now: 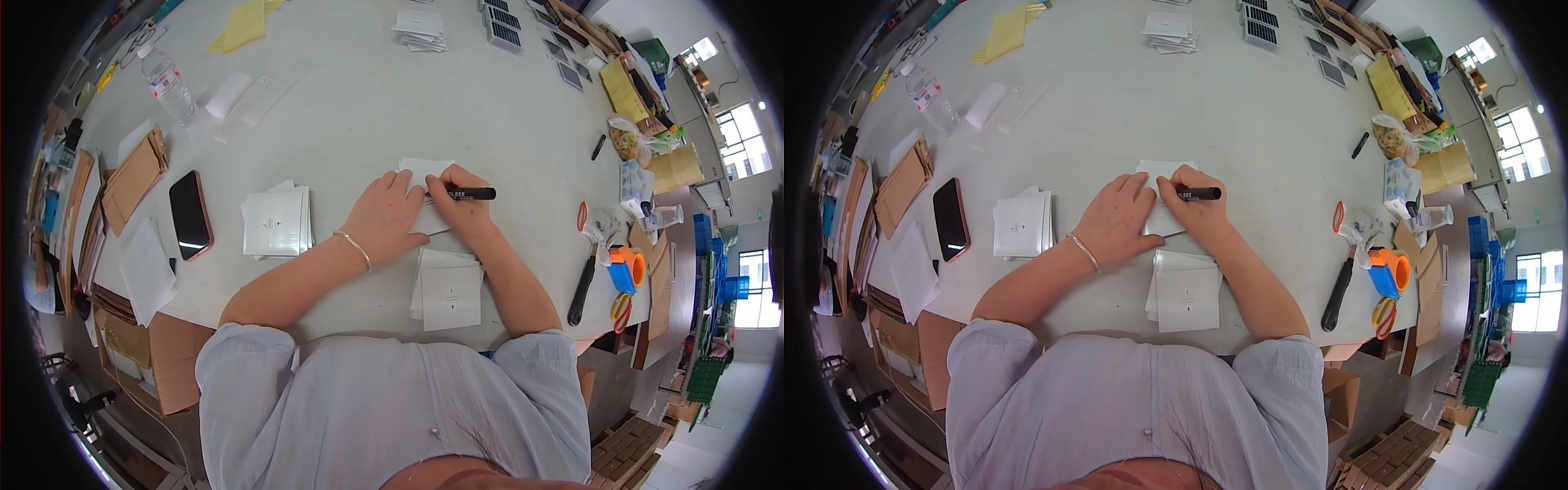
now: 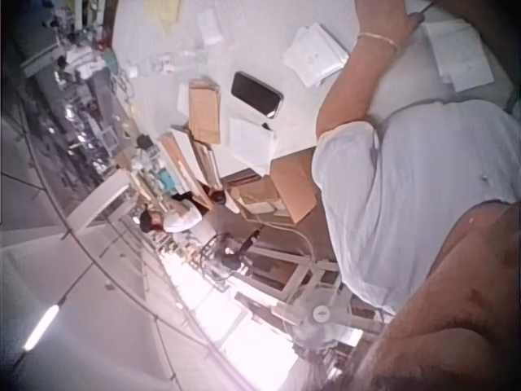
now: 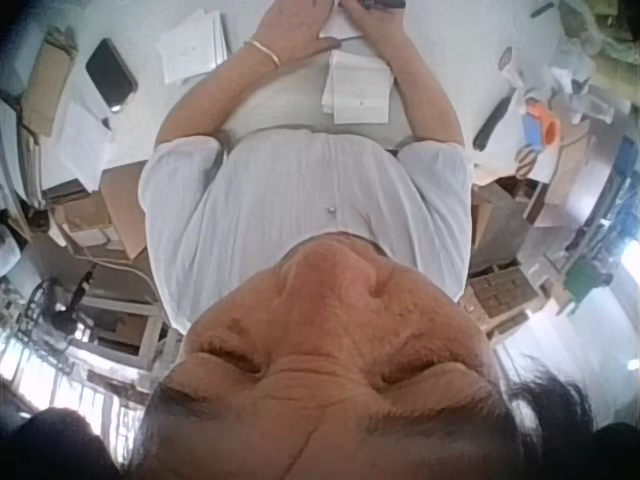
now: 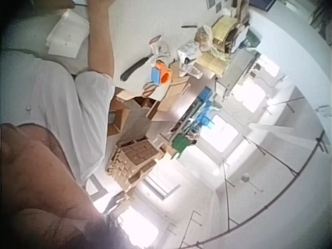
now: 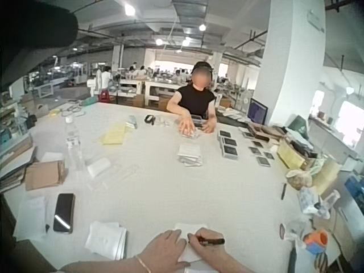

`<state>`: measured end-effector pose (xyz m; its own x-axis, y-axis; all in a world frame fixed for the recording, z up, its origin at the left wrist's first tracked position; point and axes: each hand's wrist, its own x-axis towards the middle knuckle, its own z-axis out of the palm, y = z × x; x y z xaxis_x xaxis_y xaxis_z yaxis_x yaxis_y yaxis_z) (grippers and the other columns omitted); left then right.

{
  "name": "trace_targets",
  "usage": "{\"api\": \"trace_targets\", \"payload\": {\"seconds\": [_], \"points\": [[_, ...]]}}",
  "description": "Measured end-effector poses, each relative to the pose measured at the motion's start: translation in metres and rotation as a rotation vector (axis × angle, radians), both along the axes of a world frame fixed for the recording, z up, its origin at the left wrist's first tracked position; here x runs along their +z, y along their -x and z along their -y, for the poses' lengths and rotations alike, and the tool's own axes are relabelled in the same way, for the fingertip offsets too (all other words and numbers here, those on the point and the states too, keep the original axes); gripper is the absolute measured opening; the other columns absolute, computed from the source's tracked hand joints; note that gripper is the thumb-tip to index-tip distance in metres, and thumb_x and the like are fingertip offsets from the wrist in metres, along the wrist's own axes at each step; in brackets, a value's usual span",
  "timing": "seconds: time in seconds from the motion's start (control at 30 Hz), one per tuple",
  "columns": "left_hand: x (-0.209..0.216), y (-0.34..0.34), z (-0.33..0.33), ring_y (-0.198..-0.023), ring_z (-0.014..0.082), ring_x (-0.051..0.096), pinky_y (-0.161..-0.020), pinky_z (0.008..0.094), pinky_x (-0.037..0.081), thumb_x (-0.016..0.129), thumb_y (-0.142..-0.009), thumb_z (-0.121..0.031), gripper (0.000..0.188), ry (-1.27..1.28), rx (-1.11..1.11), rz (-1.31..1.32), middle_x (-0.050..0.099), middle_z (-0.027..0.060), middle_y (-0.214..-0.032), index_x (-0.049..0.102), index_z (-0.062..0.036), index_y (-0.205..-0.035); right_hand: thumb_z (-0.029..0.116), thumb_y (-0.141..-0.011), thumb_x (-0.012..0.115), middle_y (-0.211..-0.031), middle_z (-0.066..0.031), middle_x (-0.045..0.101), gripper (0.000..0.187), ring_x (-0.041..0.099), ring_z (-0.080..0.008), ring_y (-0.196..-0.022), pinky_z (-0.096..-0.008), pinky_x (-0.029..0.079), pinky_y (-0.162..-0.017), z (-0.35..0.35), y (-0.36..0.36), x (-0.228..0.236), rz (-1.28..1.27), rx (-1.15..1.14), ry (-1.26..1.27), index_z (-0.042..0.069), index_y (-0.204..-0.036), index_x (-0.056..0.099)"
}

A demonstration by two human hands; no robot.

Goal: Marking small white plastic panels with a black marker at a workbench.

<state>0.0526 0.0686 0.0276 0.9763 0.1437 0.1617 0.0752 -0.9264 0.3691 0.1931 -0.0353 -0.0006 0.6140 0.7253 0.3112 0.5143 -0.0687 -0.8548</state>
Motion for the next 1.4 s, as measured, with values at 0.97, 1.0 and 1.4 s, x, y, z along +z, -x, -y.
{"api": "trace_targets", "payload": {"seconds": [0.97, 1.0, 1.4], "points": [[0.006, 0.001, -0.001, -0.108, 0.0366, 0.049, -0.096, 0.0400, 0.041, 0.076, -0.064, -0.033, 0.058, 0.014, 0.018, 0.004, 0.049, 0.0242, -0.119, 0.052, 0.0027, -0.102, 0.008, -0.083, 0.063, -0.056, 0.0038, 0.045, 0.028, 0.038, -0.0041, -0.052, -0.0236, 0.032, -0.048, 0.014, -0.009, 0.005, -0.352, -0.103, -0.194, 0.006, -0.060, 0.046], [0.010, 0.003, 0.001, -0.108, 0.0366, 0.049, -0.096, 0.0400, 0.041, 0.076, -0.064, -0.033, 0.058, 0.014, 0.018, 0.004, 0.049, 0.0242, -0.119, 0.052, 0.0027, -0.102, 0.010, -0.084, 0.063, -0.057, 0.0049, 0.045, 0.029, 0.039, -0.0028, -0.054, -0.0232, 0.032, -0.049, 0.014, -0.009, 0.009, -0.439, -0.149, -0.251, 0.008, -0.061, 0.045], [0.007, -0.003, 0.003, -0.105, 0.0329, 0.050, -0.088, 0.0413, 0.043, 0.074, -0.069, -0.038, 0.052, 0.079, -0.107, 0.088, 0.051, 0.0194, -0.113, 0.054, -0.0014, -0.100, 0.011, -0.083, 0.066, -0.057, 0.0018, 0.048, 0.027, 0.038, -0.0049, -0.055, -0.0236, 0.034, -0.050, -0.001, -0.008, 0.006, -0.140, -0.066, -0.115, 0.003, -0.064, 0.048]]}}
